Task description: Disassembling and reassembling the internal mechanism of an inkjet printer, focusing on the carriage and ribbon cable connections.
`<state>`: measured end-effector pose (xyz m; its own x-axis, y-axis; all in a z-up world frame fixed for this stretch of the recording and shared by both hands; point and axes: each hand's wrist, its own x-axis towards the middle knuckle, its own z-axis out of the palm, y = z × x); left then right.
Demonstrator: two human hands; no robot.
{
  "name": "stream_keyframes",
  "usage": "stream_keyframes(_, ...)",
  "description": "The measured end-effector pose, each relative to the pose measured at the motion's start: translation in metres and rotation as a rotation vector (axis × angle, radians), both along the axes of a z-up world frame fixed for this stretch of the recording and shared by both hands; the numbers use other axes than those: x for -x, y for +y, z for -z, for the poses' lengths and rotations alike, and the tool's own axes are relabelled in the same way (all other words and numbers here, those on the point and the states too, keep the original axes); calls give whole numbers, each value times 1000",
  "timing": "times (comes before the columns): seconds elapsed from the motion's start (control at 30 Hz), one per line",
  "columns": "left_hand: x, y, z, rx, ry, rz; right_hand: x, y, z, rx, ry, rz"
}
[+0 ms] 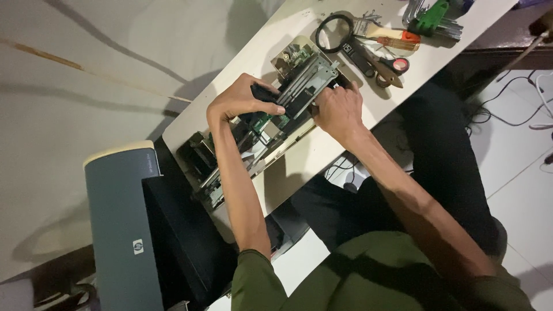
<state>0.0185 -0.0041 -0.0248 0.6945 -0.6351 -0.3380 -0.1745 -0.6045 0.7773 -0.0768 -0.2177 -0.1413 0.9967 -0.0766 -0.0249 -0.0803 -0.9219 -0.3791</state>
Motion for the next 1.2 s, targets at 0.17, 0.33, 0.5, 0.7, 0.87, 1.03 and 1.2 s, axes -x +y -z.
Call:
stream_keyframes(0.17,1,-2,1,3,0,-17,1,2,-4,3,-5,27)
stream_keyframes(0.33,0,-3,1,-19,-8,-24,-3,-1,4,-14,-11,19)
stream_keyframes(0.5,1,0,2,-13,-2,2,1,2,-5,-1,-13,10)
stream_keyframes(0.7,0,-1,2,-12,1,8,-2,-1,4,8,-25,19)
stream_keyframes(0.87,-2,0,4,-16,6,14,-3,2,1,12,16,59)
stream_keyframes(1.03,-3,3,6,-12,-3,18,-6,3,8,36,8,52)
stream_keyframes(1.2,-1,1,5,-10,4,19,-5,1,1,27,25,38)
